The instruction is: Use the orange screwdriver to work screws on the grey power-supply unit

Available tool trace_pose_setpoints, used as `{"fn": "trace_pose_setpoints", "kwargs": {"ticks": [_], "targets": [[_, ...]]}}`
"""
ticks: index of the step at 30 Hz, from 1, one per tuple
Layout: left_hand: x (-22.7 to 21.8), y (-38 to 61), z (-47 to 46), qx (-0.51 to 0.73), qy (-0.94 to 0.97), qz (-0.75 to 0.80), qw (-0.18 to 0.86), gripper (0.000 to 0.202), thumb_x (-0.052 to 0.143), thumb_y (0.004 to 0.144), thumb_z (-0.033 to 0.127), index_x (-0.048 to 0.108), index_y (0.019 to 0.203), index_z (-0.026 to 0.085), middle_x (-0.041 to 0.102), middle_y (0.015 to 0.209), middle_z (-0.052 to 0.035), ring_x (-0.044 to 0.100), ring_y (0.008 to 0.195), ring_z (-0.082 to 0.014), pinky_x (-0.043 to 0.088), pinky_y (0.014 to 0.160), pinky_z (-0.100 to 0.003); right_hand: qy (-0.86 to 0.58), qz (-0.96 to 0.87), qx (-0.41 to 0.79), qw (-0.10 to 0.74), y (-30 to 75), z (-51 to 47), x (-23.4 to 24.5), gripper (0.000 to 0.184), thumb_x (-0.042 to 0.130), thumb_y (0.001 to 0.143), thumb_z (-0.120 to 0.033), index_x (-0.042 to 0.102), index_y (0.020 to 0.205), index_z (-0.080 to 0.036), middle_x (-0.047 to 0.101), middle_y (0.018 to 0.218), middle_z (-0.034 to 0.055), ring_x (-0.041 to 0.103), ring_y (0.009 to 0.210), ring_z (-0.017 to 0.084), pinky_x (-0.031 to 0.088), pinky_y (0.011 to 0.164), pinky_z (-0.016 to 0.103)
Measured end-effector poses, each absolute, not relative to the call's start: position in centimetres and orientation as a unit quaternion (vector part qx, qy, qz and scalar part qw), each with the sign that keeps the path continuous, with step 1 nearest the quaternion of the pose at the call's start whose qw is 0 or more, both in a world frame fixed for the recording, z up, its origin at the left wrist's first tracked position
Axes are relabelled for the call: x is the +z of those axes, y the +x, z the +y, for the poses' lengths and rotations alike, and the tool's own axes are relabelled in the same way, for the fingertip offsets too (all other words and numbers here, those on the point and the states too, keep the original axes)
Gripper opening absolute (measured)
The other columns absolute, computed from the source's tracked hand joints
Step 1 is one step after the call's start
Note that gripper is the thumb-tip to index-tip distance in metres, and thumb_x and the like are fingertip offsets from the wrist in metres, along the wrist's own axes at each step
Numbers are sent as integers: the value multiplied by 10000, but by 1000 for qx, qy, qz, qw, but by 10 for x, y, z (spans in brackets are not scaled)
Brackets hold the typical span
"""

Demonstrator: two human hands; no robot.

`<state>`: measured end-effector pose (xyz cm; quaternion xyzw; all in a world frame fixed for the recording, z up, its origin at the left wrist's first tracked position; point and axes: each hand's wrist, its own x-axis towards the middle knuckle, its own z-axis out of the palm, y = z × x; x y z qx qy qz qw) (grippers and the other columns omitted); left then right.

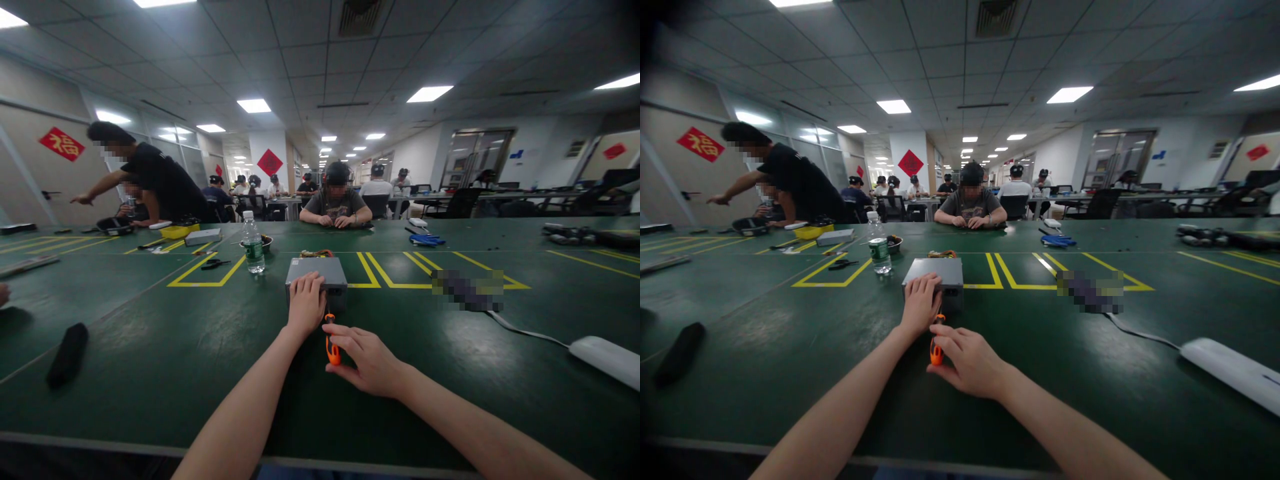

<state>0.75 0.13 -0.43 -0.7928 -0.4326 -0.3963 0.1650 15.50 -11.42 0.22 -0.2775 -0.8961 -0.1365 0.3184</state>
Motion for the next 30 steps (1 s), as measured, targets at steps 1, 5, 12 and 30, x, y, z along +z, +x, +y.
{"fn": "trace_pose_setpoints", "kwargs": {"ticks": [1,5,12,30], "targets": [[-4,7,1,-397,-793,-433,165,289,463,842,222,498,1128,210,516,1267,-70,427,1185,-212,274,1020,-412,-279,-900,-130,308,155,-115,4,352,467,881,-398,446,1104,-127,565,1165,173,591,995,218,502,782,334],[-3,7,1,-398,-793,-431,164,285,458,844,221,499,1126,205,518,1264,-71,424,1186,-212,275,1019,-410,-270,-916,-145,259,152,-119,11,380,424,899,-322,411,1225,-127,532,1202,177,552,1066,235,490,815,352],[-3,7,1,-397,-796,-429,160,303,475,832,217,497,1135,211,528,1251,-63,428,1178,-213,282,1013,-407,-275,-898,-143,314,152,-114,5,279,457,889,-389,472,1021,-143,586,1133,165,624,899,210,515,710,325],[-2,7,-1,-392,-796,-434,157,294,444,847,218,495,1136,214,518,1264,-71,419,1196,-217,270,1017,-422,-287,-903,-123,294,156,-117,8,371,458,877,-377,420,1154,-134,535,1178,177,567,1037,237,499,815,364]]}}
